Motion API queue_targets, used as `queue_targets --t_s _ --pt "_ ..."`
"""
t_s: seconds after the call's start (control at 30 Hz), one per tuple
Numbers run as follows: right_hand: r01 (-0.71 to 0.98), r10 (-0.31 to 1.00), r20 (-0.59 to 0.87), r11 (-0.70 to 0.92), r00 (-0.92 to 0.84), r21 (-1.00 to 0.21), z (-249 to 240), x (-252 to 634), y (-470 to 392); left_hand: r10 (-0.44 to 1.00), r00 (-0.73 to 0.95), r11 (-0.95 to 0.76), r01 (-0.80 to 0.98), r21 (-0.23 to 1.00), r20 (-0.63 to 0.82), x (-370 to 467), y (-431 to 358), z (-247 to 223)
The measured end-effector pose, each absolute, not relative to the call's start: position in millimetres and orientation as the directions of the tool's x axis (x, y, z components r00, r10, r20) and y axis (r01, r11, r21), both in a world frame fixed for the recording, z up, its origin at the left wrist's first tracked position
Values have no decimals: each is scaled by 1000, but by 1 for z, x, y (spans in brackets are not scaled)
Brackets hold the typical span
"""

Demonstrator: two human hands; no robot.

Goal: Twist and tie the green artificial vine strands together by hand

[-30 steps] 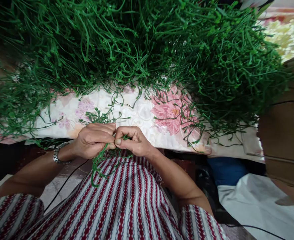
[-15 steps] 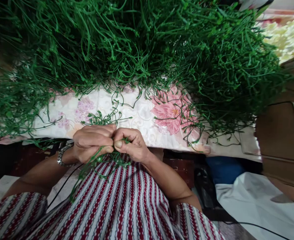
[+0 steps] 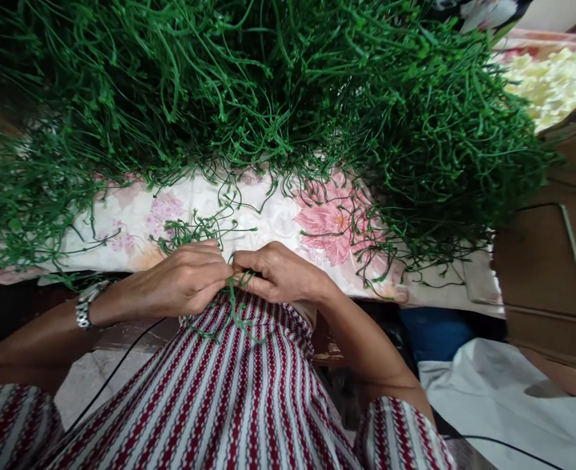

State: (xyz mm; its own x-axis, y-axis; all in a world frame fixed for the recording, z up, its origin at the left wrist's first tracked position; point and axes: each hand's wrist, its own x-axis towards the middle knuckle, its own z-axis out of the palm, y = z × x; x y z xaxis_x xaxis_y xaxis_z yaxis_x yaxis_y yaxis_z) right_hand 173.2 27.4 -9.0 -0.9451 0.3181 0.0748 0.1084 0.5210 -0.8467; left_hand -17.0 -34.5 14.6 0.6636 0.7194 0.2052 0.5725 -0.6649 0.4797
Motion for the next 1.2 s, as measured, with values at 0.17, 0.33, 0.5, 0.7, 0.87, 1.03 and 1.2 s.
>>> queue_targets --t_s 0.17,0.33,0.5,0.7,0.87,1.03,1.2 --pt "-96 476 202 237 -856 -967 -20 167 11 659 635 -715 360 600 404 -17 -35 9" --pt "-270 670 172 -44 -722 -962 -28 156 -10 661 440 -745 288 602 608 -7 -42 -6" --pt "-467 798 223 -81 -559 -881 -21 167 -10 673 311 -739 261 621 670 -19 -41 2" --pt "-126 827 395 377 -401 -917 5 207 29 799 391 -599 454 660 457 -29 -27 10" --pt "260 688 554 707 -468 -658 25 196 35 894 236 -448 476 756 381 -12 -17 7" --pt "259 724 405 616 -559 -744 1 156 20 949 64 -305 445 842 310 0 -19 5" --pt "207 785 368 520 -499 -829 -17 144 12 973 -155 -115 312 943 170 13 -22 -4"
